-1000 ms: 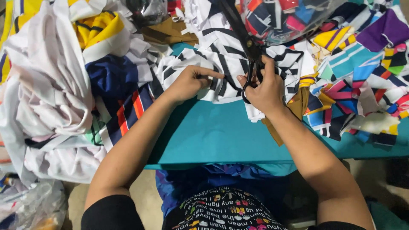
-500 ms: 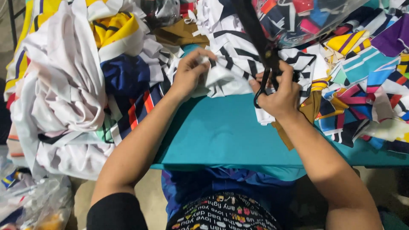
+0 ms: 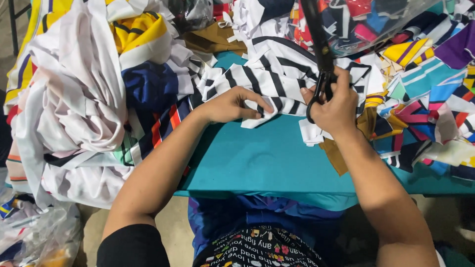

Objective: Cutting strips of striped fabric from a pile of scraps using scissors on a work table.

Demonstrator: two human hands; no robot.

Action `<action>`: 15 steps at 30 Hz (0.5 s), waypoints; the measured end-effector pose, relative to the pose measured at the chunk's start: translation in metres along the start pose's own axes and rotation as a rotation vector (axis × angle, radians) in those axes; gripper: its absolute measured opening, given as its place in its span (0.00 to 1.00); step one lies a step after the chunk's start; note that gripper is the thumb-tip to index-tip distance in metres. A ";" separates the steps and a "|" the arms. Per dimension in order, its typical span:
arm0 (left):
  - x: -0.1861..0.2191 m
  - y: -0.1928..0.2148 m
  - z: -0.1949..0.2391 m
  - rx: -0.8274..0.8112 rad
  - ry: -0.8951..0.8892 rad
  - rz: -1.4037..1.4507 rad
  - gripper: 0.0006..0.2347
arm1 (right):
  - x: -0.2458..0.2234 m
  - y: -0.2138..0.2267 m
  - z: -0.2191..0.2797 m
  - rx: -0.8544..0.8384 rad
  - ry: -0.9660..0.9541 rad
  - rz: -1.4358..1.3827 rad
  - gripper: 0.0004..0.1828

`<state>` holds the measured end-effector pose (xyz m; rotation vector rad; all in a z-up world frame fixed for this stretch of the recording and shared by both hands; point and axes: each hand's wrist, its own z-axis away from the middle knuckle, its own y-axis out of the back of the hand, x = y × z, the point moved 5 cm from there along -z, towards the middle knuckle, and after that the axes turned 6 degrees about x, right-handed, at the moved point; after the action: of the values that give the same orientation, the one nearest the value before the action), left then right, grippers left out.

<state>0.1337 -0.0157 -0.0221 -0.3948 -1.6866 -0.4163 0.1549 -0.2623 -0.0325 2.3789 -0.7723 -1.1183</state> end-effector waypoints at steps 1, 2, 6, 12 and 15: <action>0.004 -0.004 0.002 -0.025 0.009 -0.027 0.13 | 0.000 0.002 0.000 0.000 -0.006 -0.029 0.28; 0.008 -0.008 0.003 -0.049 0.016 -0.056 0.14 | 0.000 0.005 -0.001 0.002 -0.011 -0.058 0.27; 0.000 -0.002 0.001 0.050 -0.028 -0.156 0.15 | -0.011 0.005 -0.002 -0.004 -0.011 -0.078 0.26; -0.009 0.006 0.002 0.280 -0.040 -0.244 0.17 | -0.026 0.007 -0.002 0.000 0.049 -0.097 0.27; -0.013 0.011 -0.002 0.349 -0.075 -0.209 0.17 | -0.024 0.008 -0.001 0.036 0.082 -0.078 0.27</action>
<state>0.1428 -0.0073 -0.0338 0.0231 -1.8390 -0.2525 0.1404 -0.2532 -0.0131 2.4874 -0.6828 -1.0382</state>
